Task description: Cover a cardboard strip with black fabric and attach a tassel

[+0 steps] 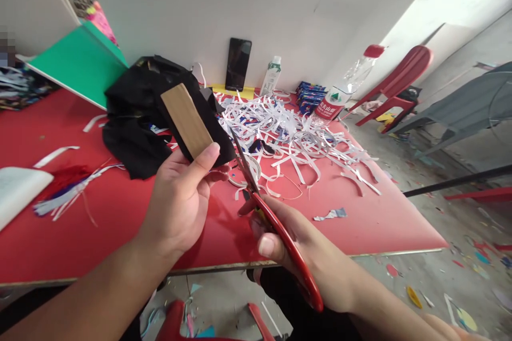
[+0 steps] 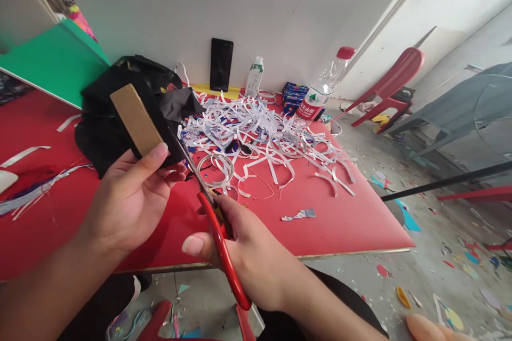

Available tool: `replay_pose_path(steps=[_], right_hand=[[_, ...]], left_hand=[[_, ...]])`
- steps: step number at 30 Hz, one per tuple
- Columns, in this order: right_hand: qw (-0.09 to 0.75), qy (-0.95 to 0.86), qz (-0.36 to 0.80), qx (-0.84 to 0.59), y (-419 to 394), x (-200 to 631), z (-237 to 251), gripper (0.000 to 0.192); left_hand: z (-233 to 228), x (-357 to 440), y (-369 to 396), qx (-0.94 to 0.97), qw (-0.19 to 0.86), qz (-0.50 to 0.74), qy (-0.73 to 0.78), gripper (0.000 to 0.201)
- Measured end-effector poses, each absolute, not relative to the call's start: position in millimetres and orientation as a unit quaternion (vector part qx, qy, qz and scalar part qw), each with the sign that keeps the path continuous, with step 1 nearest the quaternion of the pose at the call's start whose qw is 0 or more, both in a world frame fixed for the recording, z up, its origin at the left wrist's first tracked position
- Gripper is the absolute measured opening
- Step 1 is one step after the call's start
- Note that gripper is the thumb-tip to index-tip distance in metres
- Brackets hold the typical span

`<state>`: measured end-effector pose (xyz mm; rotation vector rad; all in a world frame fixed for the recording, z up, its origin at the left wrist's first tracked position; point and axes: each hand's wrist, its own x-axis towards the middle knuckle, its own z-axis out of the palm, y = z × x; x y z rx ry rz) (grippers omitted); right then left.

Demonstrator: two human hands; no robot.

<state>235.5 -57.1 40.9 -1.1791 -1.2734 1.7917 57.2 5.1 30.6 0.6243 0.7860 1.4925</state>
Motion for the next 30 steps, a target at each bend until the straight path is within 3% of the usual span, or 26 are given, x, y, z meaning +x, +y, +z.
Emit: replay_pose_path(steps=[7,15,30], right_hand=[[0.336,-0.462,0.692,-0.44,-54.7,230.7,33.9,0.059],[0.293,-0.494,0.679,-0.458,-53.2,235.7,34.1,0.06],[0.354,-0.428,0.712,-0.428,-56.3,226.9,20.9,0.047]], left_hand=[[28.7,60.9,2.9,0.263,0.641,0.638,0.336,0.011],[28.4,55.6,6.5,0.25,0.645,0.637,0.34,0.018],[29.7,58.4,4.0,0.267,0.647,0.629,0.337,0.008]])
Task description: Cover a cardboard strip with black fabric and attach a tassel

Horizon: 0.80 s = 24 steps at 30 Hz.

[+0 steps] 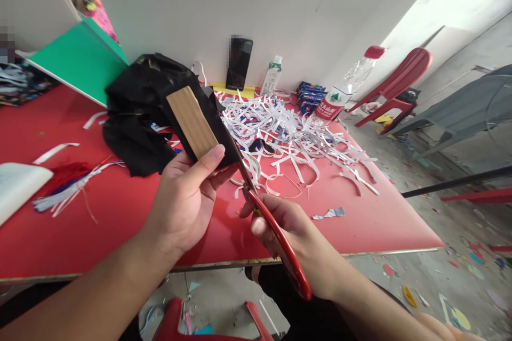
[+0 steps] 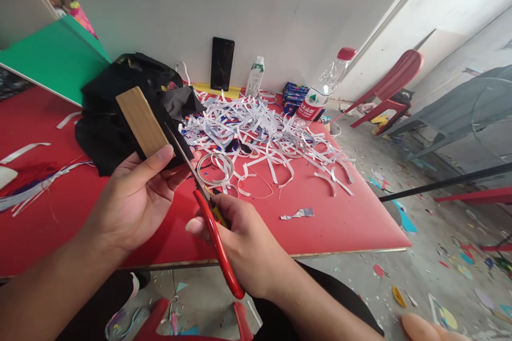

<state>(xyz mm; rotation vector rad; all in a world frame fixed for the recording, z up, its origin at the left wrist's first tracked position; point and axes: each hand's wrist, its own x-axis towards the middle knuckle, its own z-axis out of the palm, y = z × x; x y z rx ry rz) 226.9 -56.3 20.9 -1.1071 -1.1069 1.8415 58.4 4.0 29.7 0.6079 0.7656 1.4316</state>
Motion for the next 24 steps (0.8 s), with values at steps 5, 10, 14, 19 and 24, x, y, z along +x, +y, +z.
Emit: replay_pose_path(steps=[5,10,14,19,24], right_hand=[[0.348,-0.439,0.699,-0.445,-54.2,226.3,26.0,0.048],[0.338,-0.447,0.696,-0.45,-54.0,227.2,24.7,0.049],[0.334,-0.46,0.683,-0.459,-54.9,228.9,23.4,0.05],[0.335,-0.475,0.681,-0.446,-56.8,230.8,25.4,0.055],[0.33,-0.475,0.684,-0.445,-56.9,231.0,24.6,0.05]], left_hand=[[29.4,57.9,4.2,0.273,0.652,0.63,0.322,0.007],[29.3,57.6,5.3,0.278,0.658,0.63,0.305,0.006],[29.9,57.1,5.5,0.276,0.659,0.631,0.302,0.007],[32.2,55.5,3.8,0.277,0.667,0.624,0.298,0.005],[33.4,55.9,3.4,0.272,0.668,0.622,0.305,0.007]])
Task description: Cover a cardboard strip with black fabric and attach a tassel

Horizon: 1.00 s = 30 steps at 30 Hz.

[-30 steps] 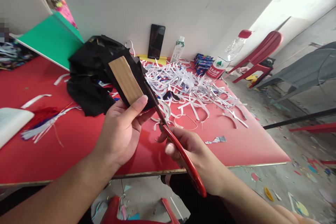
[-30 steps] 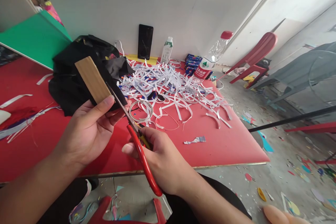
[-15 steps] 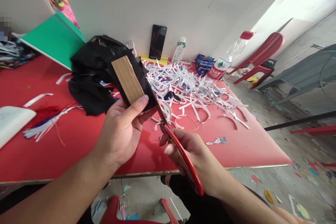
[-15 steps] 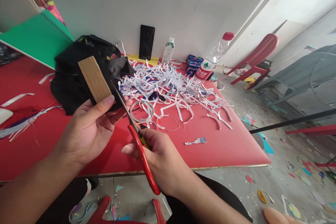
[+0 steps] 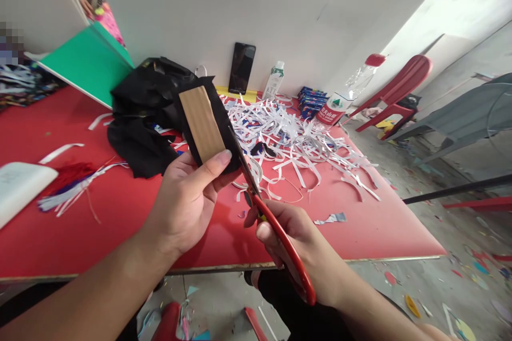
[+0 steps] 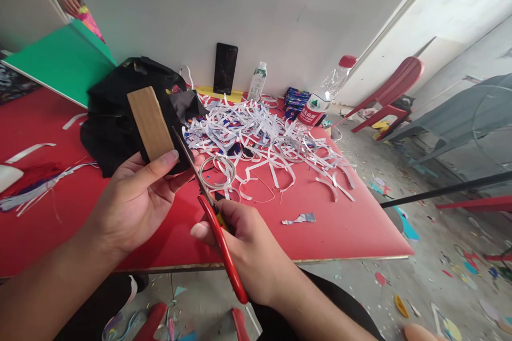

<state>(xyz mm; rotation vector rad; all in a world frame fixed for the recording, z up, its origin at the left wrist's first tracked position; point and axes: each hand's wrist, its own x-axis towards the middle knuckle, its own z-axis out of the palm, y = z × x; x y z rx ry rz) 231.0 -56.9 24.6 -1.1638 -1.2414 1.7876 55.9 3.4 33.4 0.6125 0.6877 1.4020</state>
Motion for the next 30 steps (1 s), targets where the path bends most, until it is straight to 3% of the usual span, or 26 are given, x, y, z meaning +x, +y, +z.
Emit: replay_pose_path(steps=[14,30], right_hand=[[0.32,-0.506,0.662,-0.452,-57.8,230.5,29.5,0.059],[0.33,-0.485,0.67,-0.455,-58.1,228.1,19.0,0.051]], left_hand=[[33.1,55.0,3.2,0.278,0.687,0.608,0.283,0.011],[34.5,55.4,2.7,0.279,0.683,0.614,0.282,0.012]])
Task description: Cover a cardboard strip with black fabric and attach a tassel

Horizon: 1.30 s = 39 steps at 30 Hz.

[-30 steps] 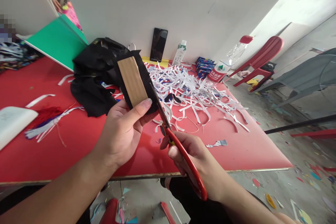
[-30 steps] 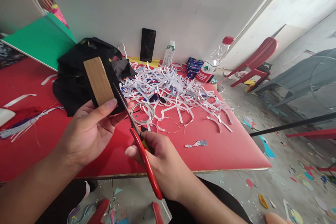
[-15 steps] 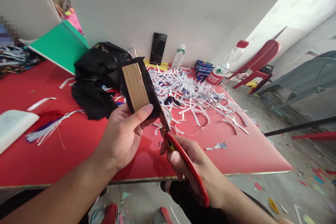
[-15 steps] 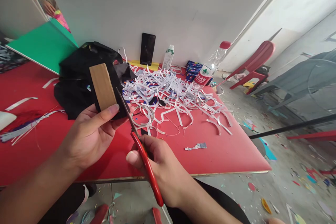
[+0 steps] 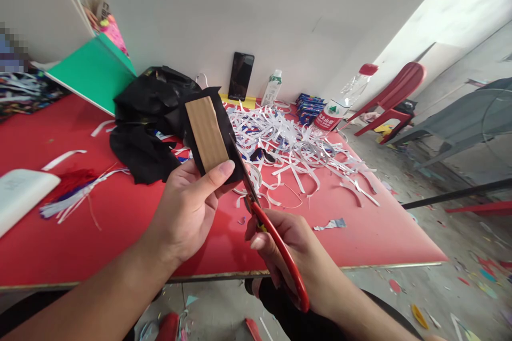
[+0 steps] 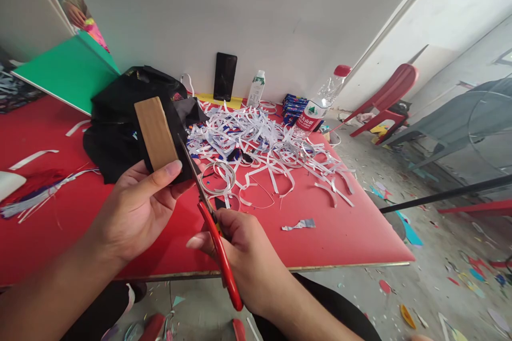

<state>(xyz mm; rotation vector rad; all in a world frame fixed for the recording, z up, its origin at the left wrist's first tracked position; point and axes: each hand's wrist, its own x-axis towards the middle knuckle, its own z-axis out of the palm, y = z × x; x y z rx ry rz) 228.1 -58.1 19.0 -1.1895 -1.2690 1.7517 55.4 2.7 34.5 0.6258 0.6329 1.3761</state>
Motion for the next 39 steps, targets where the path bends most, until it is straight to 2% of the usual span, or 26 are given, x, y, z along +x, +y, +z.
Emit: replay_pose_path(steps=[7,26,39], right_hand=[[0.319,-0.523,0.644,-0.458,-60.9,229.0,36.0,0.069],[0.345,-0.507,0.659,-0.435,-59.8,230.2,21.1,0.054],[0.34,-0.53,0.65,-0.425,-59.7,227.8,29.7,0.064]], left_hand=[[34.9,53.7,0.2,0.303,0.672,0.616,0.278,0.01],[33.2,55.8,-2.9,0.317,0.651,0.614,0.316,0.016],[32.9,58.7,-6.0,0.327,0.663,0.596,0.313,0.017]])
